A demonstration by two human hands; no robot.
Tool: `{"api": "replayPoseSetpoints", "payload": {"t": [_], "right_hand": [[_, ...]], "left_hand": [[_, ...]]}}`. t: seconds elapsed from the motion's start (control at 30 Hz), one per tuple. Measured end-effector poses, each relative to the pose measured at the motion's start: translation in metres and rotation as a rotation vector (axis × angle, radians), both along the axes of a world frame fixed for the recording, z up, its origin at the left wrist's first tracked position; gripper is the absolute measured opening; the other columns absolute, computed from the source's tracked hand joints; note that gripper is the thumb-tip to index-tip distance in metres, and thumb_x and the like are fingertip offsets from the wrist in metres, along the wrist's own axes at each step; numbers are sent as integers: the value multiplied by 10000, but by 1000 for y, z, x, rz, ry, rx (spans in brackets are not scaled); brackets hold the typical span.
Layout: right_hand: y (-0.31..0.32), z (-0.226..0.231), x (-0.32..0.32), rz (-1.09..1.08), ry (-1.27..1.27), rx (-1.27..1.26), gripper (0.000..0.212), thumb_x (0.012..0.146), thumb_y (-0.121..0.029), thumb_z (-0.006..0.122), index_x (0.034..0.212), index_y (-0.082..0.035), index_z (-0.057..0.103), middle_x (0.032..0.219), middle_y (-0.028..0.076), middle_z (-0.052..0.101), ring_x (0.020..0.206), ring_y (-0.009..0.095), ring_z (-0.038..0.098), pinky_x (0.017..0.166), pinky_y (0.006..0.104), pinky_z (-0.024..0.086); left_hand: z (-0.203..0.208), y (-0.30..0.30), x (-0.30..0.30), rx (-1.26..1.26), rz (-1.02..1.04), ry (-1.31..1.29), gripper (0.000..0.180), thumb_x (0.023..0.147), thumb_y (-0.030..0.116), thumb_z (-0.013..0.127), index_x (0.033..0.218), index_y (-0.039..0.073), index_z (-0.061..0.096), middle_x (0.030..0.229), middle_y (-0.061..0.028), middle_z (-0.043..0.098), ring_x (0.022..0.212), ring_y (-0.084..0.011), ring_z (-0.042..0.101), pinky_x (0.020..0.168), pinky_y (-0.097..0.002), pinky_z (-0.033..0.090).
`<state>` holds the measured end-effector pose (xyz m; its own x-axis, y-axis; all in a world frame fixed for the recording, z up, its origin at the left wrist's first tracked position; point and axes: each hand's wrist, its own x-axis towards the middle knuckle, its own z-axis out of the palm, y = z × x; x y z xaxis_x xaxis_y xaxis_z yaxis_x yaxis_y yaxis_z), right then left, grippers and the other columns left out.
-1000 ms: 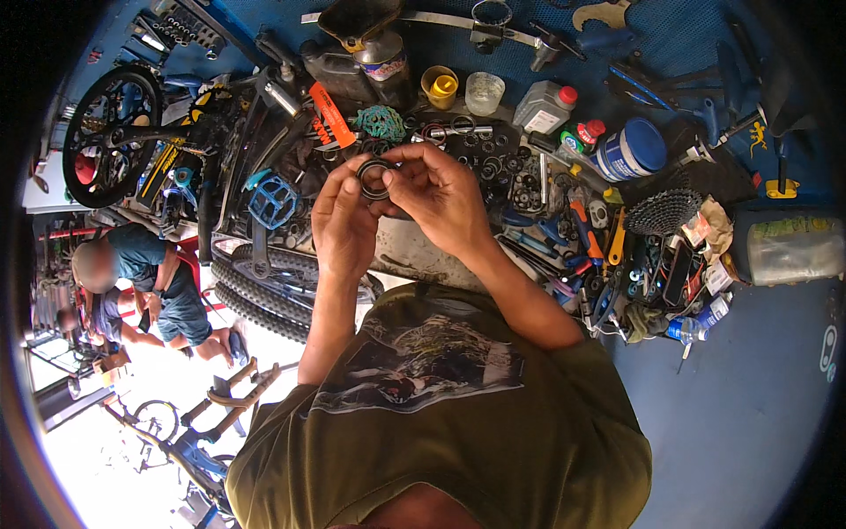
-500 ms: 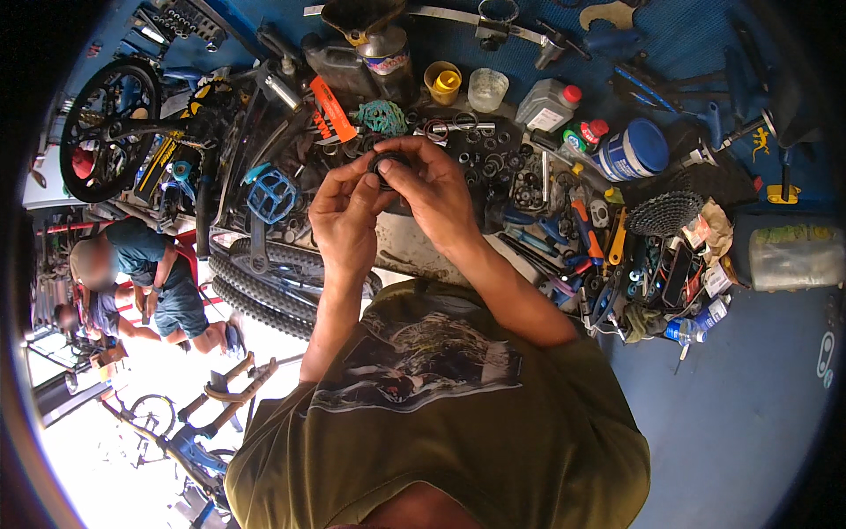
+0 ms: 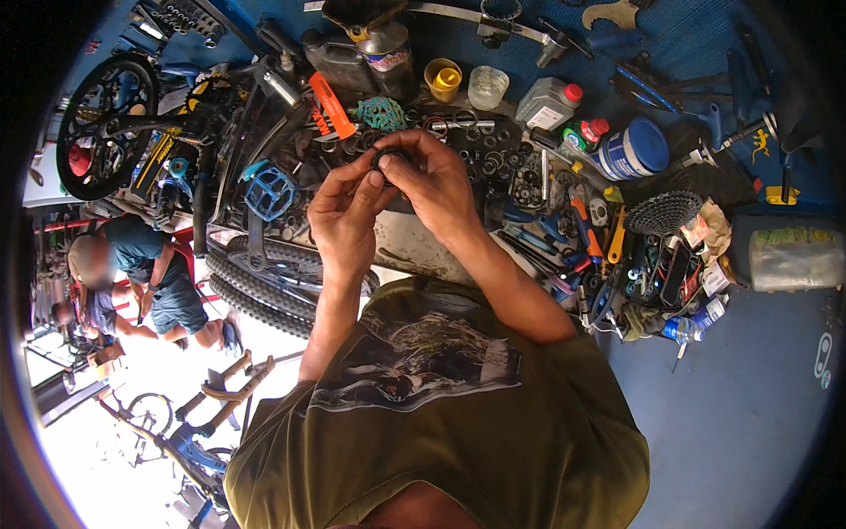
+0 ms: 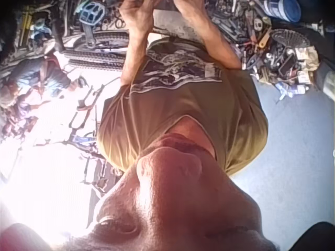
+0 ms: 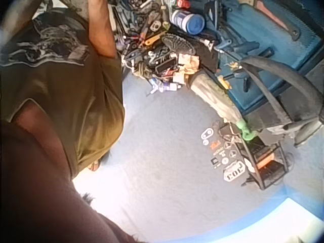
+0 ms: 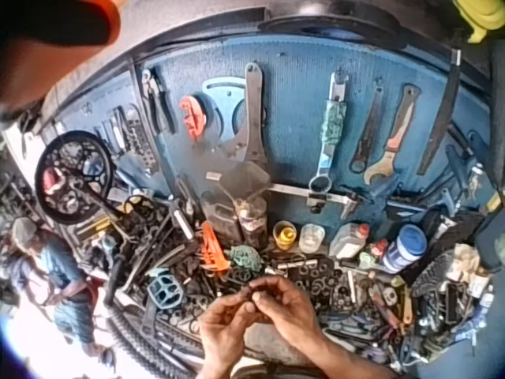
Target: The person handles small bicycle components on a cluttered workbench, repeatedly picking up bearings, seals, and a cassette sprocket. They apply lubricant from a small tube to the parts and rotate them to spread the grease. The person continues to handle and lubricate multiple small parts throughout the clip.
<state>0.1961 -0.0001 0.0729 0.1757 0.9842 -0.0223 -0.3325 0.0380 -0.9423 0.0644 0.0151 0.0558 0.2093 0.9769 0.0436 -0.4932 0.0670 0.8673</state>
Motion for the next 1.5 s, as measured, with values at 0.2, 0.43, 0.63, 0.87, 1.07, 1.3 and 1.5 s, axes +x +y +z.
{"api": "replayPoseSetpoints", "payload": {"t": [0.2,0.43,0.63,0.87,1.07,1.3,1.5], "right_hand": [[1,-2,2,4,-56,7,215,949,-121,625,1142,-26,631,969,17,654,780,44,554,649,207,463],[2,-1,6,24,-40,-40,223,932,-53,629,1146,12,632,964,34,666,791,58,587,690,212,500],[3,10,14,113,48,-55,271,937,-76,672,1198,-12,637,979,25,665,774,50,585,650,190,490],[3,11,19,157,-6,-57,287,920,-65,684,1196,-5,629,1013,40,666,835,72,606,692,215,518],[4,11,15,164,38,-24,251,917,-55,675,1162,-20,637,981,17,658,841,60,585,686,210,490],[7,9,21,215,-34,-44,257,918,-101,698,1163,-43,647,964,-4,659,823,50,575,664,202,473],[8,12,21,210,-34,-29,273,917,-141,718,1164,-47,651,949,-5,663,794,49,573,648,202,462]], "left_hand": [[-1,-2,-2,66,3,75,239,937,-30,656,1173,-59,630,1138,-143,685,1001,-172,672,872,-320,603],[-2,-1,-1,103,11,112,248,939,-16,660,1180,-67,629,1136,-156,689,988,-179,675,865,-322,603],[0,6,-3,82,-22,87,236,955,-14,628,1186,-60,623,1179,-173,677,1022,-203,679,880,-353,620],[-2,7,-5,78,-20,95,245,945,-5,648,1185,-54,636,1172,-161,682,1020,-191,679,877,-347,620],[-5,7,-8,89,-27,106,262,913,-28,685,1174,-49,662,1146,-124,694,1008,-153,671,870,-275,591],[-3,8,-11,120,-6,136,256,900,-41,696,1154,-49,677,1116,-117,699,979,-144,674,854,-254,585],[-1,9,-12,87,-12,117,252,904,-42,690,1155,-56,674,1112,-123,698,972,-150,678,861,-256,587]]}}
